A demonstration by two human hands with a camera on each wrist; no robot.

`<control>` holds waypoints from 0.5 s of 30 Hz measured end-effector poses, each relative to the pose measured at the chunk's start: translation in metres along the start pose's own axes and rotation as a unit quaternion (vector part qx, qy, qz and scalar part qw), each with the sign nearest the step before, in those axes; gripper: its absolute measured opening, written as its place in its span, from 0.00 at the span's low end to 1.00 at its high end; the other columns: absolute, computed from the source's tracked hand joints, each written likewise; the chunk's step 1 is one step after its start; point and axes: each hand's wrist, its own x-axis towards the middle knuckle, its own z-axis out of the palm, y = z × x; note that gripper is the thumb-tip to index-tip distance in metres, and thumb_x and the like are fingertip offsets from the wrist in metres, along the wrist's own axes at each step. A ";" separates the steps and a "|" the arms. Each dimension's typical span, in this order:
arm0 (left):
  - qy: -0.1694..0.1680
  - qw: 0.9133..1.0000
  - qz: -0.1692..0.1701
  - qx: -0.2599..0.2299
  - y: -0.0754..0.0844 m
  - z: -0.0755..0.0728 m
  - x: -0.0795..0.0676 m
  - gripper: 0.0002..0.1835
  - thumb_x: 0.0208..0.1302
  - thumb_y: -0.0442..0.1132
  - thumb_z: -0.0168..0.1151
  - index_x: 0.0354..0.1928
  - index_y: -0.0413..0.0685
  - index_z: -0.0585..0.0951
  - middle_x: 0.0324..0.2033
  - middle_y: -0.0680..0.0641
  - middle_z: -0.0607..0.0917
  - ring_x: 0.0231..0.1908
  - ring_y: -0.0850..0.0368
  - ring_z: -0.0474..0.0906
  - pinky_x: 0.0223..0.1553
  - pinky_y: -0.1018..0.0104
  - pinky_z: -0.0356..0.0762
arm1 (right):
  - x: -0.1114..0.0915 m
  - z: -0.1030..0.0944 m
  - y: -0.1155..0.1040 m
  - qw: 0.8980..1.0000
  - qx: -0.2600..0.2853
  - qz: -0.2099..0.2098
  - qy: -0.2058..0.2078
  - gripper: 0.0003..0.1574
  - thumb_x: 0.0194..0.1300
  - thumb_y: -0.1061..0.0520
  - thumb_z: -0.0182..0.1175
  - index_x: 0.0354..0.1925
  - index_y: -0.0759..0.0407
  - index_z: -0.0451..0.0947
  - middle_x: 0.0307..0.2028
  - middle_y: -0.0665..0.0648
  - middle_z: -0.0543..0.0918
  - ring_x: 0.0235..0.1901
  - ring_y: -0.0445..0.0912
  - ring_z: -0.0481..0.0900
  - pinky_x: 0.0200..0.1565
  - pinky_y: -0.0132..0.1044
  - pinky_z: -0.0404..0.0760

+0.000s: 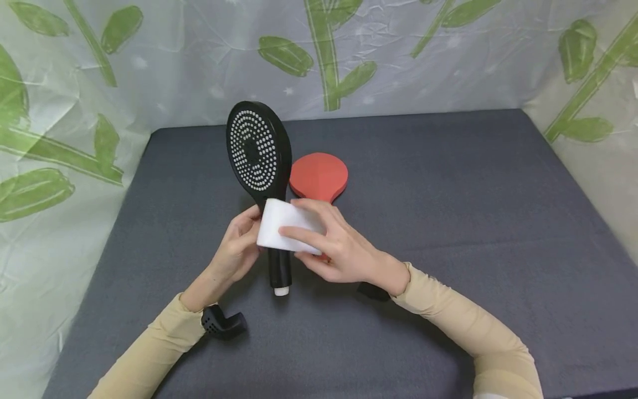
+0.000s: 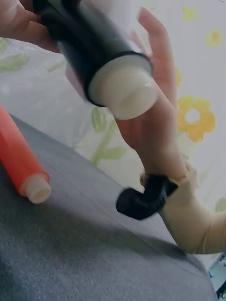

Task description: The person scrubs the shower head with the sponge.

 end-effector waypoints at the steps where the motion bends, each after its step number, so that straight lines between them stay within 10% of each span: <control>1: 0.003 1.000 -0.007 -0.001 -0.001 0.000 -0.001 0.13 0.66 0.26 0.48 0.51 0.41 0.71 0.39 0.49 0.76 0.37 0.62 0.74 0.37 0.73 0.75 | 0.001 0.000 0.002 1.000 -0.001 0.010 0.015 0.19 0.61 0.57 0.58 0.51 0.60 0.74 0.54 0.74 0.65 0.53 0.61 0.66 0.47 0.49 0.69; 6: 0.017 0.999 -0.031 -0.008 -0.004 0.002 0.000 0.16 0.61 0.21 0.43 0.46 0.43 0.74 0.34 0.51 0.78 0.31 0.64 0.73 0.32 0.74 0.72 | 0.004 0.003 0.003 0.998 -0.008 0.041 0.047 0.19 0.62 0.56 0.58 0.51 0.61 0.73 0.53 0.74 0.64 0.52 0.61 0.65 0.44 0.47 0.67; 15: 0.025 1.000 -0.006 -0.003 0.006 -0.005 0.005 0.22 0.64 0.21 0.42 0.61 0.31 0.66 0.49 0.40 0.78 0.49 0.48 0.78 0.49 0.58 0.76 | -0.013 0.002 -0.011 0.997 0.011 -0.031 -0.066 0.22 0.61 0.58 0.57 0.54 0.59 0.73 0.55 0.73 0.66 0.54 0.60 0.67 0.52 0.50 0.69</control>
